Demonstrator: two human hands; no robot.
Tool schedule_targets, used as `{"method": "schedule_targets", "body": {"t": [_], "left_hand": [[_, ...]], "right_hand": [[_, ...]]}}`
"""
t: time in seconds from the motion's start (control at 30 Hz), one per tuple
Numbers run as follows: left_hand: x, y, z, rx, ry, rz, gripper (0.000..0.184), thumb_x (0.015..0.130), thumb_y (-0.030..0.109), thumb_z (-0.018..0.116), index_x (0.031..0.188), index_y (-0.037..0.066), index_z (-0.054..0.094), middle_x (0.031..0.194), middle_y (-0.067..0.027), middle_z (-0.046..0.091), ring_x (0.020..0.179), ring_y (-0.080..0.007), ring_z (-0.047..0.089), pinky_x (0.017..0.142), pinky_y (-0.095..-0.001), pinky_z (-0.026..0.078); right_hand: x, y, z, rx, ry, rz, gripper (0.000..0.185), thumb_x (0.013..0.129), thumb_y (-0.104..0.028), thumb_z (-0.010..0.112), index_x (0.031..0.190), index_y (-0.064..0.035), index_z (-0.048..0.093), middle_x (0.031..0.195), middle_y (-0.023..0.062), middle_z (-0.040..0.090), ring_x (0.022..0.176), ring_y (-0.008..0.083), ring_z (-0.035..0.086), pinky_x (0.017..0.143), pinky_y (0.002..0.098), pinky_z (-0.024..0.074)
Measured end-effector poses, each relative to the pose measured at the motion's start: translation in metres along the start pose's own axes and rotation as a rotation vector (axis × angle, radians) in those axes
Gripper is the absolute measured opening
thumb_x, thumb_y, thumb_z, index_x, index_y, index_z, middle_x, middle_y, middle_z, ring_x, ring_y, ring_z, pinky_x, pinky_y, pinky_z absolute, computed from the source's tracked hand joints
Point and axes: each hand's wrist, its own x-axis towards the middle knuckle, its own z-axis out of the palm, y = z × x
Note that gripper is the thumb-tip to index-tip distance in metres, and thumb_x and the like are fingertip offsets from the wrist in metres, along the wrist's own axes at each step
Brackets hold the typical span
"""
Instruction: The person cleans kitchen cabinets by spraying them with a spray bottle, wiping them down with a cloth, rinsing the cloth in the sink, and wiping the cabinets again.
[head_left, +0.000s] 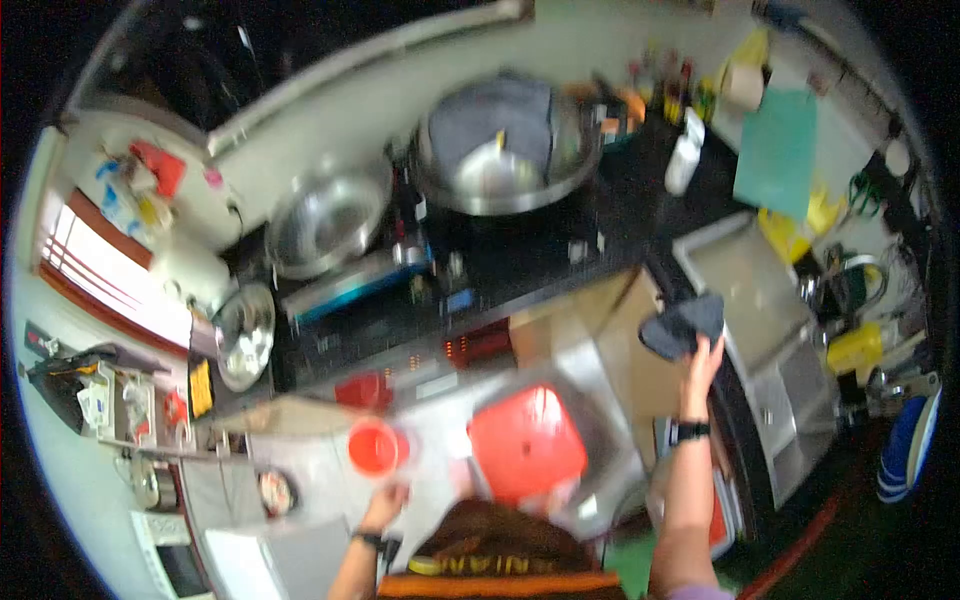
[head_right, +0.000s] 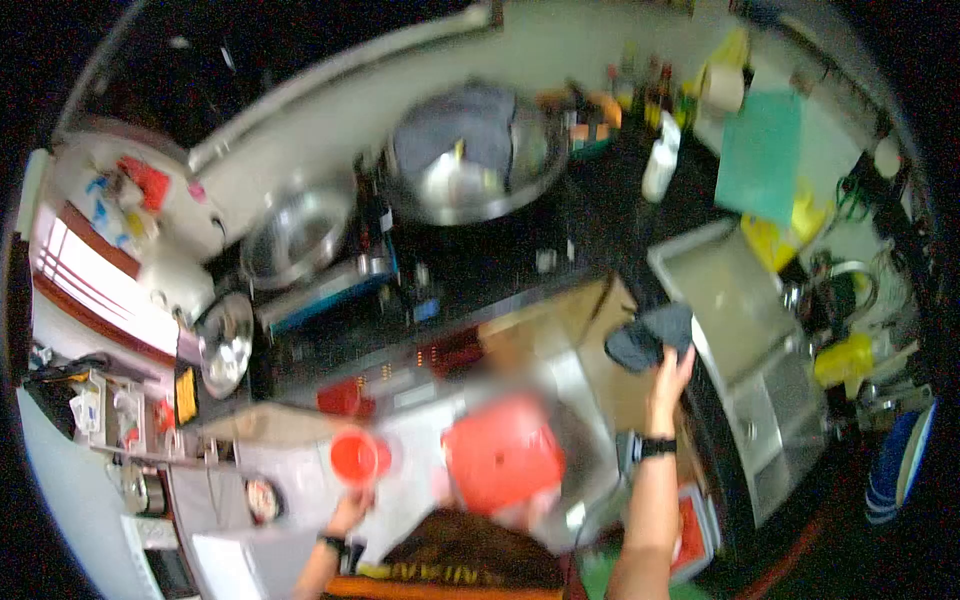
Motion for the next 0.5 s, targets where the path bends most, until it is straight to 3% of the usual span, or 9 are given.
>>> {"method": "schedule_targets", "body": {"t": [0.03,0.07,0.1,0.17,0.2,0.27,0.37,0.43,0.5], "left_hand": [[-0.071,0.000,-0.002,0.006,-0.069,-0.110,0.024,0.095,0.018,0.053,0.114,0.004,0.055,0.078,-0.0068,0.063,0.072,-0.0138,0.060,0.065,-0.0298,0.049],[-0.088,0.008,-0.007,0.020,-0.059,-0.107,0.019,0.095,0.018,0.052,0.100,0.001,0.060,0.071,-0.0047,0.062,0.066,-0.0145,0.059,0.060,-0.0292,0.048],[0.060,-0.028,0.035,-0.028,0.035,0.068,0.020,0.095,0.018,0.053,0.098,0.001,0.063,0.069,-0.0052,0.062,0.065,-0.0147,0.059,0.060,-0.0300,0.048],[0.050,-0.011,0.009,-0.109,-0.032,0.061,0.023,0.096,0.019,0.051,0.106,0.002,0.062,0.077,-0.0085,0.066,0.070,-0.0157,0.063,0.064,-0.0300,0.050],[0.033,-0.039,-0.006,-0.127,-0.117,-0.004,0.024,0.096,0.020,0.051,0.108,0.002,0.062,0.080,-0.0083,0.067,0.071,-0.0152,0.063,0.065,-0.0292,0.051],[0.075,-0.081,0.005,-0.191,-0.185,0.008,0.025,0.096,0.021,0.052,0.110,0.003,0.062,0.083,-0.0081,0.068,0.072,-0.0147,0.064,0.067,-0.0285,0.051],[0.118,-0.109,0.035,-0.414,-0.492,-0.498,0.031,0.094,0.028,0.054,0.119,0.009,0.059,0.097,-0.0052,0.068,0.084,-0.0138,0.064,0.076,-0.0276,0.049],[0.141,-0.155,0.078,-0.497,-0.619,-0.571,0.035,0.092,0.031,0.058,0.121,0.011,0.058,0.100,-0.0029,0.066,0.087,-0.0126,0.062,0.078,-0.0283,0.049],[0.159,-0.185,0.121,-0.408,-0.644,-0.603,0.046,0.086,0.038,0.065,0.117,0.004,0.061,0.103,-0.0076,0.066,0.088,-0.0143,0.063,0.077,-0.0285,0.050]], "right_hand": [[-0.044,-0.010,-0.041,-0.087,0.039,0.089,0.051,0.088,-0.021,0.061,0.134,-0.0070,0.045,0.124,0.0094,0.055,0.110,0.0225,0.055,0.089,0.0372,0.0460],[-0.079,-0.031,-0.048,-0.127,0.051,0.153,0.049,0.087,-0.022,0.061,0.131,-0.0065,0.046,0.122,0.0088,0.055,0.105,0.0228,0.056,0.085,0.0356,0.0465],[-0.023,0.006,0.009,-0.061,-0.031,-0.035,0.047,0.087,-0.022,0.060,0.128,-0.0060,0.047,0.119,0.0082,0.055,0.100,0.0230,0.057,0.080,0.0339,0.0469],[-0.077,0.013,-0.008,-0.249,-0.076,0.050,0.043,0.087,-0.024,0.059,0.125,-0.0069,0.051,0.113,0.0055,0.057,0.097,0.0192,0.056,0.079,0.0307,0.0455],[-0.117,0.017,-0.013,-0.313,-0.068,0.083,0.038,0.086,-0.024,0.058,0.120,-0.0074,0.054,0.105,0.0032,0.060,0.094,0.0152,0.055,0.079,0.0283,0.0441],[-0.143,0.024,0.003,-0.300,-0.035,0.102,0.031,0.087,-0.015,0.054,0.116,-0.0039,0.055,0.104,0.0021,0.059,0.091,0.0137,0.054,0.081,0.0284,0.0435],[-0.157,0.079,-0.012,-0.511,-0.145,0.099,0.033,0.085,-0.013,0.053,0.117,-0.0046,0.055,0.102,0.0012,0.059,0.089,0.0139,0.054,0.078,0.0285,0.0442],[-0.163,0.120,-0.030,-0.627,-0.236,0.279,0.033,0.085,-0.012,0.051,0.117,-0.0052,0.055,0.101,0.0016,0.060,0.087,0.0144,0.054,0.076,0.0289,0.0453],[-0.170,0.164,-0.039,-0.452,-0.243,0.603,0.032,0.084,-0.011,0.050,0.115,-0.0052,0.055,0.099,0.0025,0.060,0.088,0.0149,0.055,0.075,0.0303,0.0469]]}}
